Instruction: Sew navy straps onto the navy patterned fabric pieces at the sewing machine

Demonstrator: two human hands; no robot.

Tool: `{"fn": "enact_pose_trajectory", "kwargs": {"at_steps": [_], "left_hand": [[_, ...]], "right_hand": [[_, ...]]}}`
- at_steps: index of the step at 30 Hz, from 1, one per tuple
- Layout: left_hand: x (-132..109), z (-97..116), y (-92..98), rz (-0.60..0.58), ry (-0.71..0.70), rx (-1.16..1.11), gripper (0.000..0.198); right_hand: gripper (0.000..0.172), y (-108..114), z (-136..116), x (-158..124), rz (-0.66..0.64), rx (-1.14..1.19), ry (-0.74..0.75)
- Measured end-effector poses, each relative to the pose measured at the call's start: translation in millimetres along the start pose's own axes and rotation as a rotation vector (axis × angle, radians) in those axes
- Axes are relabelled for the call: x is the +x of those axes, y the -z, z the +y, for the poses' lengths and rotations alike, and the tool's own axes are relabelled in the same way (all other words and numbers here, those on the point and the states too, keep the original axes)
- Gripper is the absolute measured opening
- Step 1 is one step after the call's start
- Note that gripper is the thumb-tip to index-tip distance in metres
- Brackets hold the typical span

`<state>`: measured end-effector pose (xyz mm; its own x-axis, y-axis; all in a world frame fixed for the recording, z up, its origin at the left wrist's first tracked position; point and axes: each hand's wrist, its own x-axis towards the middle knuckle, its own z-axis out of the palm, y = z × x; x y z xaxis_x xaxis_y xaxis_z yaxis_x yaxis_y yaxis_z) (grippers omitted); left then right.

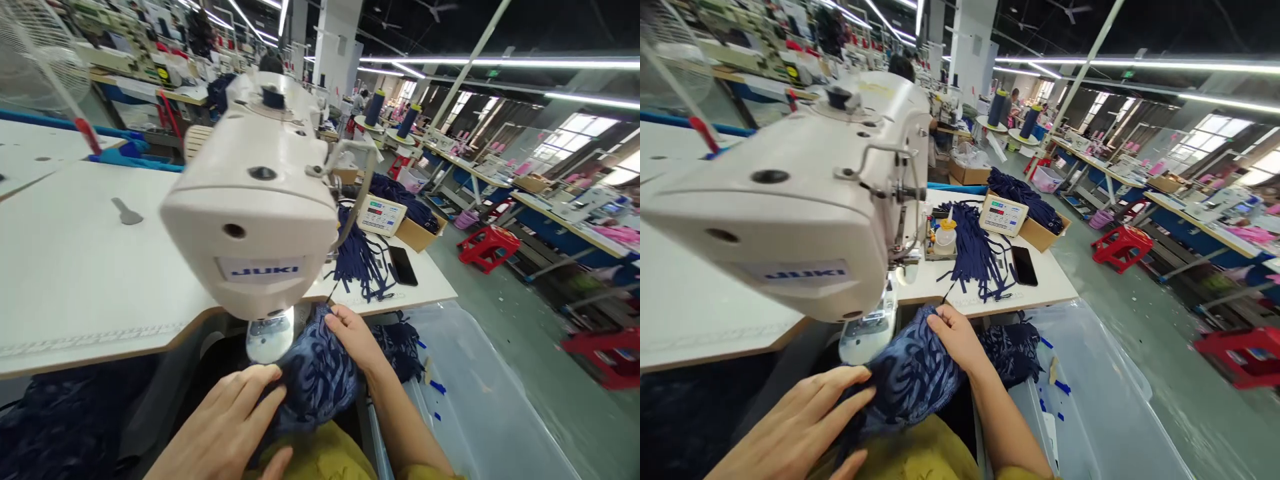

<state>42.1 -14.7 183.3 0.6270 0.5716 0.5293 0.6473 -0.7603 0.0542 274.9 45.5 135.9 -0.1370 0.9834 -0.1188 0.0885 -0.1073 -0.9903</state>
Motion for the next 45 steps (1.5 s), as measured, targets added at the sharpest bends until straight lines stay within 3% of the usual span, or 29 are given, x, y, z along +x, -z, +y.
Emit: {"fn": "enact_pose_trajectory", "kwargs": {"at_steps": [2, 4, 6, 8, 10, 12, 13, 16, 19, 22, 24, 28, 34, 37, 41, 45], "left_hand": [[-1, 2, -5.2, 0.019, 0.169, -0.182, 0.051], [2, 1, -11.5, 0.012, 0.367, -0.400, 0.045], [6, -3, -15.9, -0.026, 0.463, -0.590, 0.032], [8, -12, -18.1, -0.031, 0.512, -0.640, 0.024], [8, -22, -19.7, 0.029, 0.571, -0.553, 0.024], [6, -32, -22.5, 0.048, 0.554, -0.419, 0.028], [5, -36, -24.3, 0.039, 0.514, -0.339, 0.029], [2, -42, -29.3, 0.010, 0.313, -0.065, 0.034], [2, -40, -30.6, 0.042, 0.228, 0.153, 0.037], [5, -34, -28.9, 0.107, 0.141, 0.182, 0.034], [9, -29, -27.8, 0.130, 0.078, 0.181, 0.033], [18, -18, -27.2, 0.123, 0.118, 0.268, 0.037], [21, -10, -27.4, 0.140, 0.137, 0.077, 0.023], [13, -16, -29.3, 0.146, 0.166, -0.055, 0.027], [-3, -28, -31.4, 0.132, 0.235, -0.217, 0.033], [-7, -34, -29.0, 0.090, 0.225, -0.193, 0.033]], "right_hand": [[0.023, -4, -26, -16, 0.024, -0.154, 0.187], [0.017, -14, -46, -28, -0.175, -0.251, 0.342], [0.017, -22, -55, -31, -0.345, -0.286, 0.432], [0.019, -19, -54, -20, -0.377, -0.316, 0.457], [0.022, -2, -48, 4, -0.244, -0.362, 0.391], [0.021, 24, -39, 35, 0.150, -0.389, 0.199], [0.021, 37, -35, 50, 0.243, -0.396, 0.163], [0.032, 71, -22, 89, 0.384, -0.404, 0.114], [0.031, 92, -11, 110, 0.477, -0.398, 0.072], [0.019, 103, -2, 117, 0.514, -0.345, 0.066], [0.026, 105, 0, 114, 0.491, -0.272, 0.077], [0.041, 85, -2, 96, 0.334, -0.062, 0.074], [0.043, 8, -13, 50, 0.046, 0.181, 0.008], [0.035, -19, -21, 32, -0.088, 0.249, 0.006], [0.022, -30, -28, 25, -0.095, 0.118, 0.110], [0.013, -36, -27, 25, -0.089, 0.016, 0.202]]}}
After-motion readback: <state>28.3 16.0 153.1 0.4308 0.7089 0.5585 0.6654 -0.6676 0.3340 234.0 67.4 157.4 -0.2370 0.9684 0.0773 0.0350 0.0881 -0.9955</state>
